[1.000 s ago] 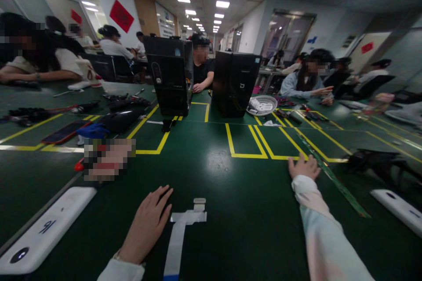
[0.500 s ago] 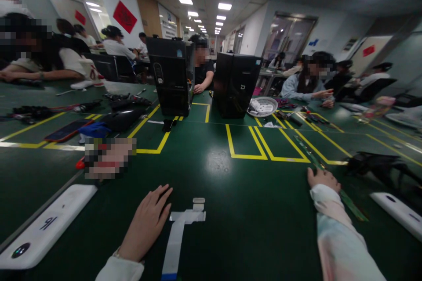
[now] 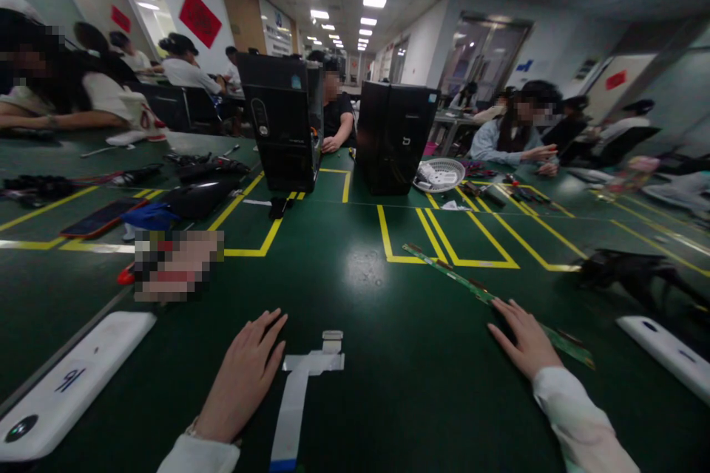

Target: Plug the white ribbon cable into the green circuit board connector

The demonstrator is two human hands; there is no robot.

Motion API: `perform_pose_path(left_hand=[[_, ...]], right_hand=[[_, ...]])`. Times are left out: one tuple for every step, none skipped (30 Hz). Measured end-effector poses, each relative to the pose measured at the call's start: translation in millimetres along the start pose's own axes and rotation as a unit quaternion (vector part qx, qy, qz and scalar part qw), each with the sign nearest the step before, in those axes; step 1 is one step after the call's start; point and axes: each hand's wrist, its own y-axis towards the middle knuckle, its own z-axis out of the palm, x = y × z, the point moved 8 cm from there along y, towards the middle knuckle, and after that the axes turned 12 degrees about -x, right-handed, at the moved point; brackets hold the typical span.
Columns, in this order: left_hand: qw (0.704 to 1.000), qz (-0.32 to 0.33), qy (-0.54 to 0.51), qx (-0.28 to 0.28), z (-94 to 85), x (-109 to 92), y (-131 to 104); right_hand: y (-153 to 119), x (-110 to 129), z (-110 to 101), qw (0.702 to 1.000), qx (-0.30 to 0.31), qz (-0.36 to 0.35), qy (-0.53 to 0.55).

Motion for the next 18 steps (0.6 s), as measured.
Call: perform_pose_path(left_hand=[[1.000, 0.004, 0.001, -0.002, -0.5, -1, 0], [1.000, 0.007, 0.001, -0.003, -0.9, -2, 1], [1.000, 0.008, 0.002, -0.003, -1.1, -2, 1], [1.000, 0.007, 0.004, -0.001, -1.1, -2, 1], [1.000, 0.005, 0.005, 0.002, -0.9, -2, 0], [1.000, 0.002, 0.005, 0.006, -0.6, -2, 0], [1.000, -0.001, 0.005, 0.008, -0.5, -1, 0], [1.000, -0.002, 0.004, 0.008, -0.6, -1, 0], [1.000, -0.003, 0.001, 0.007, -0.9, 0, 0], [1.000, -0.002, -0.002, 0.004, -1.4, 0, -1], [1.000, -0.002, -0.005, 0.002, -1.9, 0, 0], [1.000, -0.003, -0.008, -0.001, -2.3, 0, 0], [1.000, -0.004, -0.009, -0.002, -2.4, 0, 0], [1.000, -0.006, -0.009, -0.001, -2.3, 0, 0], [1.000, -0.009, -0.008, 0.000, -2.1, 0, 0], [1.000, -0.011, -0.007, 0.003, -1.8, 1, 0], [1.000, -0.012, -0.007, 0.004, -1.6, 1, 0], [1.000, -0.011, -0.008, 0.005, -1.7, 0, 1]], right_hand=[[-7, -2, -4, 1.000, -0.014, 0.004, 0.000], [-14, -9, -9, 0.999, -0.032, 0.023, -0.009], [-21, -20, -14, 0.997, -0.050, 0.054, -0.026], [-28, -34, -18, 0.992, -0.064, 0.094, -0.048], [-37, -50, -21, 0.986, -0.072, 0.136, -0.069], [-45, -66, -22, 0.978, -0.075, 0.176, -0.085], [-53, -81, -23, 0.971, -0.071, 0.209, -0.093], [-60, -94, -22, 0.966, -0.063, 0.233, -0.095], [-65, -105, -20, 0.963, -0.054, 0.246, -0.090], [-67, -113, -18, 0.964, -0.044, 0.251, -0.081], [-68, -119, -16, 0.965, -0.036, 0.251, -0.071], [-67, -123, -15, 0.966, -0.029, 0.249, -0.062], [-66, -125, -14, 0.967, -0.022, 0.246, -0.055], [-63, -126, -13, 0.969, -0.017, 0.242, -0.052], [-59, -125, -13, 0.970, -0.013, 0.236, -0.052], [-55, -124, -13, 0.972, -0.008, 0.227, -0.054], [-51, -122, -13, 0.975, -0.004, 0.217, -0.055], [-46, -120, -12, 0.977, -0.002, 0.208, -0.056]])
